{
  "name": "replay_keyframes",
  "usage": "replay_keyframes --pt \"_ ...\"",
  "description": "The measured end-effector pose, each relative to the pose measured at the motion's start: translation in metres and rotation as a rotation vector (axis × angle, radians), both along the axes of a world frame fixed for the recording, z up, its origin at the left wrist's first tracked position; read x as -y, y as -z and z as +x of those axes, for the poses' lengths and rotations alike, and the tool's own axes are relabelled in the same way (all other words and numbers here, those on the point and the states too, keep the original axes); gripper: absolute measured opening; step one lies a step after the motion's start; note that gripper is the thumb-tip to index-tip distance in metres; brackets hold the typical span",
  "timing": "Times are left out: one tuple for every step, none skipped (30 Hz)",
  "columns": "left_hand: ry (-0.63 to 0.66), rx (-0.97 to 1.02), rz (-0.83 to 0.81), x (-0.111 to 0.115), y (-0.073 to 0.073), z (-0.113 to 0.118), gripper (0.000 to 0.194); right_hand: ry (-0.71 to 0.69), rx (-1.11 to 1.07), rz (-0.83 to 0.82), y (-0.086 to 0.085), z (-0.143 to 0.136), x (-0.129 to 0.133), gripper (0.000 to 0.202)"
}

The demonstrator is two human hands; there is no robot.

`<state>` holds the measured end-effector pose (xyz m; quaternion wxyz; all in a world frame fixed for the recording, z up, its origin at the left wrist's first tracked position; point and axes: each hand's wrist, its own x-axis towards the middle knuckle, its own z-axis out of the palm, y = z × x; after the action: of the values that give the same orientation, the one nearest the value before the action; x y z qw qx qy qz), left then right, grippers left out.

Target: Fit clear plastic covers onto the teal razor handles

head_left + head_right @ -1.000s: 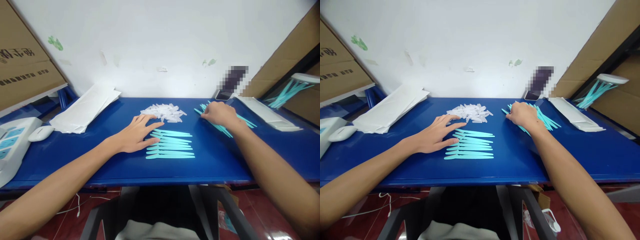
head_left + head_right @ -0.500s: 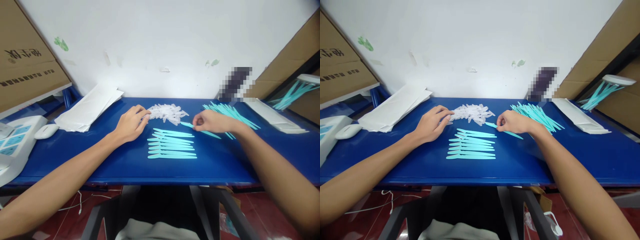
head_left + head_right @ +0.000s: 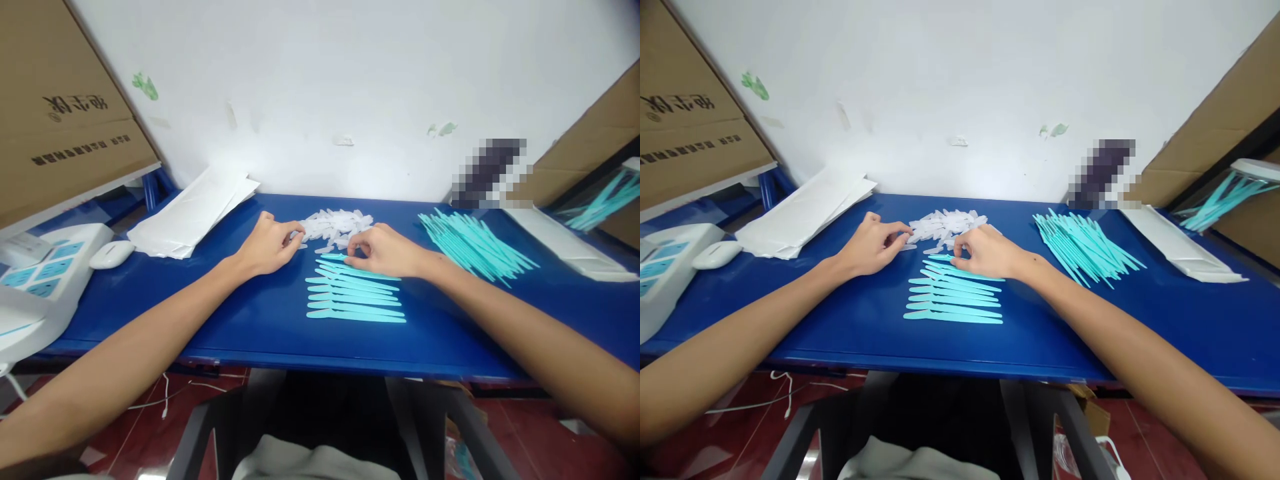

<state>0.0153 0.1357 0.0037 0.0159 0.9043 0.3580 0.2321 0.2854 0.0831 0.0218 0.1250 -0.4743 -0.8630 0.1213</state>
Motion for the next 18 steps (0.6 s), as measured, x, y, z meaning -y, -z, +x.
replay_keyframes --pt "0.021 0.012 -0.003 0.001 0.0 0.001 0.039 -0.001 -0.013 0.002 0.0 -0.001 0.0 0.026" --pt "0.041 0.027 -0.006 0.003 0.001 0.002 0.038 0.003 -0.031 0.006 0.001 -0.001 0.001 0.028" --pt "0.058 0.042 -0.009 0.004 0.001 0.002 0.037 0.005 -0.046 0.012 0.002 0.0 0.002 0.03" --pt "0.072 0.058 -0.009 0.005 0.001 0.003 0.035 0.007 -0.055 0.02 0.003 0.002 0.004 0.03" --pt "0.084 0.072 -0.004 0.006 0.002 0.003 0.033 0.005 -0.053 0.028 0.003 0.005 0.006 0.03" --pt "0.094 0.081 0.008 0.007 0.002 0.003 0.032 0.0 -0.044 0.034 0.004 0.008 0.008 0.03" --pt "0.109 0.08 0.027 0.008 0.002 0.003 0.032 -0.008 -0.031 0.033 0.004 0.011 0.01 0.029" --pt "0.13 0.066 0.049 0.008 0.002 0.003 0.032 -0.014 -0.018 0.029 0.003 0.014 0.011 0.029" --pt "0.158 0.037 0.072 0.008 0.003 0.002 0.033 -0.016 -0.009 0.025 0.003 0.016 0.012 0.029" --pt "0.19 -0.003 0.09 0.008 0.004 0.002 0.034 -0.018 -0.003 0.021 0.002 0.019 0.012 0.03" --pt "0.218 -0.049 0.099 0.008 0.004 0.002 0.035 -0.022 0.002 0.02 0.002 0.02 0.012 0.031" --pt "0.24 -0.092 0.097 0.007 0.005 0.002 0.036 -0.03 0.005 0.022 0.002 0.021 0.012 0.031" --pt "0.254 -0.129 0.086 0.006 0.006 0.002 0.038 -0.045 0.008 0.028 0.002 0.021 0.012 0.031" --pt "0.257 -0.158 0.071 0.006 0.006 0.001 0.039 -0.064 0.008 0.034 0.002 0.021 0.011 0.032" --pt "0.255 -0.178 0.054 0.005 0.007 0.001 0.04 -0.084 0.007 0.039 0.002 0.021 0.011 0.031" --pt "0.248 -0.192 0.043 0.005 0.007 0.001 0.04 -0.098 0.005 0.042 0.003 0.02 0.011 0.031" --pt "0.239 -0.204 0.038 0.005 0.006 0.001 0.04 -0.106 0.004 0.043 0.004 0.019 0.011 0.031" --pt "0.227 -0.215 0.039 0.005 0.006 0.001 0.041 -0.107 0.006 0.043 0.004 0.019 0.011 0.032"
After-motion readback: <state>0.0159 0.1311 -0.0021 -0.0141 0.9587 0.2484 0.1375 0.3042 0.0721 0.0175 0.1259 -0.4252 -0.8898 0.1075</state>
